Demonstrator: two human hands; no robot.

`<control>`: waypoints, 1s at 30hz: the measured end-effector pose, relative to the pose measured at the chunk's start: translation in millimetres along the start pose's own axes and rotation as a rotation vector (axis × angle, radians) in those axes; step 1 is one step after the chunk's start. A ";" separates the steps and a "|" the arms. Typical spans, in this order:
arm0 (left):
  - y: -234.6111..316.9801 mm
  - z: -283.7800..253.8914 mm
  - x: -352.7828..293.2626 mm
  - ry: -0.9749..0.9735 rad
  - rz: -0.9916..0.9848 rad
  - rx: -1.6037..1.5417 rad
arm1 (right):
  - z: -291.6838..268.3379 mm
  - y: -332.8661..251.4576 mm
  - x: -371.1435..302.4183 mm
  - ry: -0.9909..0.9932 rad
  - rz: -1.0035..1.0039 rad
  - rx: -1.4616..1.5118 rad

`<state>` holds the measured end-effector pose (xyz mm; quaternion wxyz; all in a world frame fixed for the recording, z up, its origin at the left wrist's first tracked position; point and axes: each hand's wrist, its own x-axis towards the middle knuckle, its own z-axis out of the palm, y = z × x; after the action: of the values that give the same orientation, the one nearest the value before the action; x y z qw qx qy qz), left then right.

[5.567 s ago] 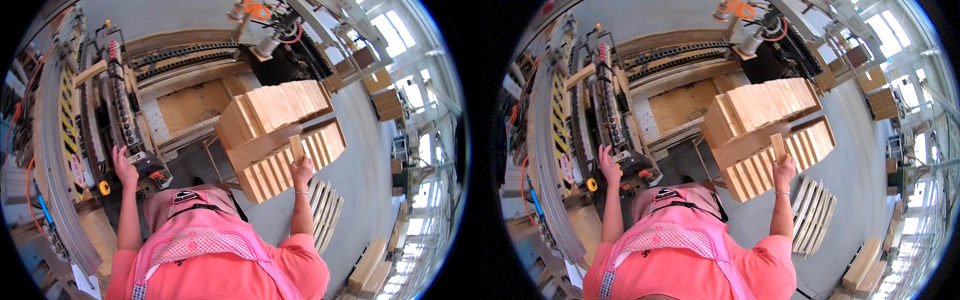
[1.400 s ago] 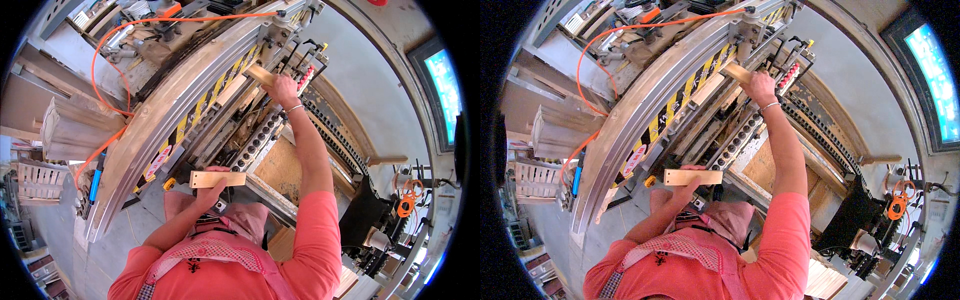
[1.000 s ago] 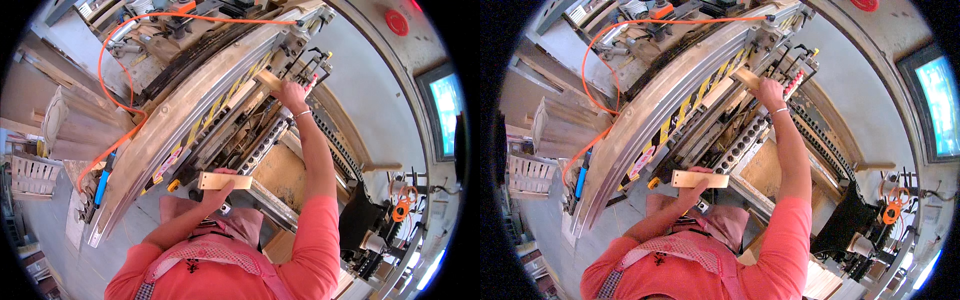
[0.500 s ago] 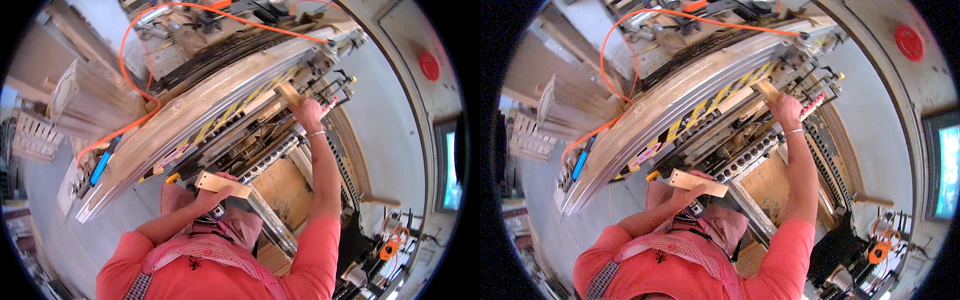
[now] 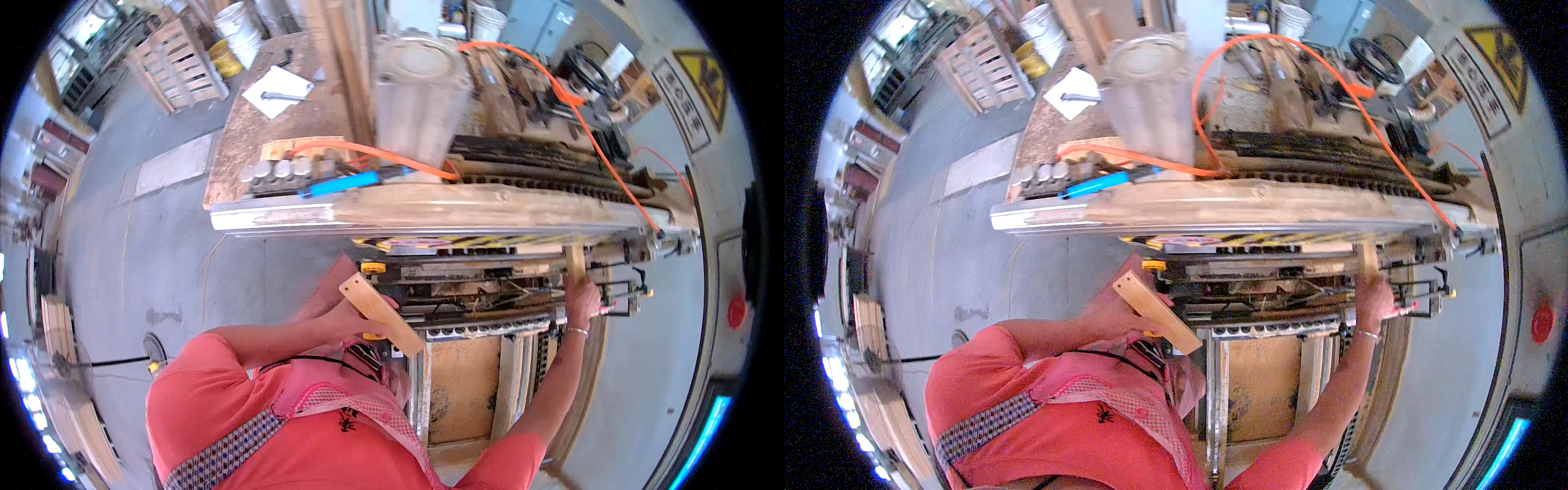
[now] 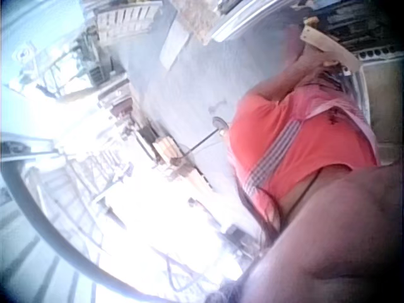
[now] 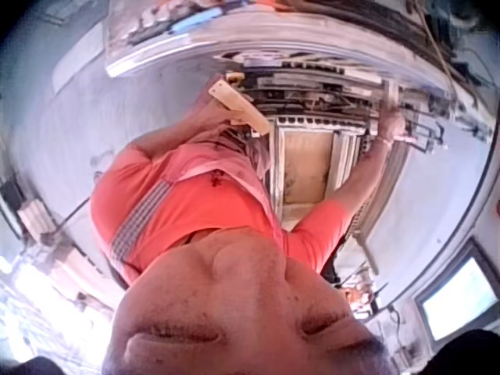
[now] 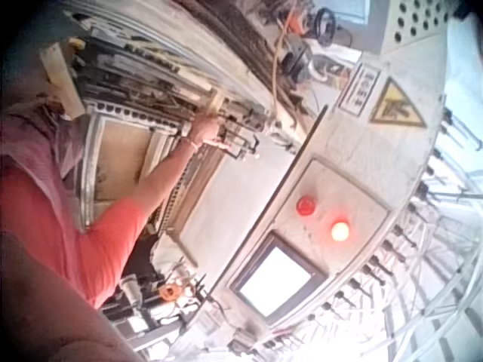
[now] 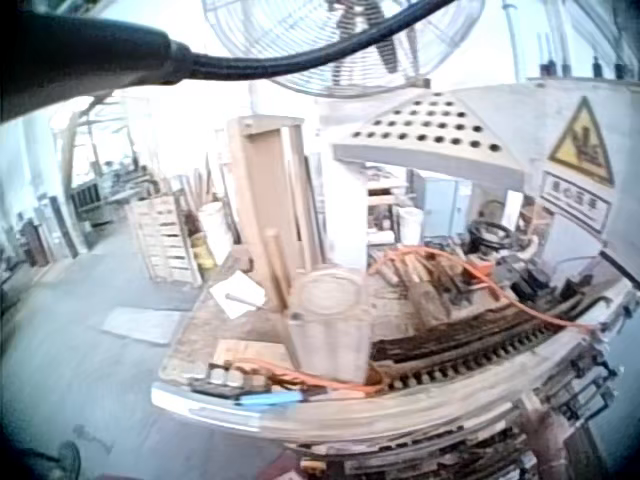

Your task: The person operates a woodworking machine, feeding small wooden blocks into the processing unit one by one. They retrieve the processed blocks from the output area and stack them on a nearby table.

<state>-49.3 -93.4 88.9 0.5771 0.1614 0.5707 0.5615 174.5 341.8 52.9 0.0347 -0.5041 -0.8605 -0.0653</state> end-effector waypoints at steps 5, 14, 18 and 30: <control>-34.3 -65.5 -21.7 0.308 0.065 -0.131 | -3.0 -6.4 -0.6 -0.001 -0.014 -0.012; -38.5 -290.6 -10.5 0.992 0.376 -0.080 | -1.8 -24.3 -23.7 0.220 0.037 -0.035; -16.0 -396.9 27.4 1.143 0.276 0.064 | -7.5 -36.8 -77.0 0.251 0.066 -0.041; -67.5 -545.1 161.2 1.213 -0.074 0.341 | -56.4 -56.4 -274.5 -0.199 0.272 0.037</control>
<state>-521.2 -228.5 -205.5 0.1362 -0.1157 0.8832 0.4336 259.3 69.3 69.8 -0.0329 -0.6189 -0.7847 0.0062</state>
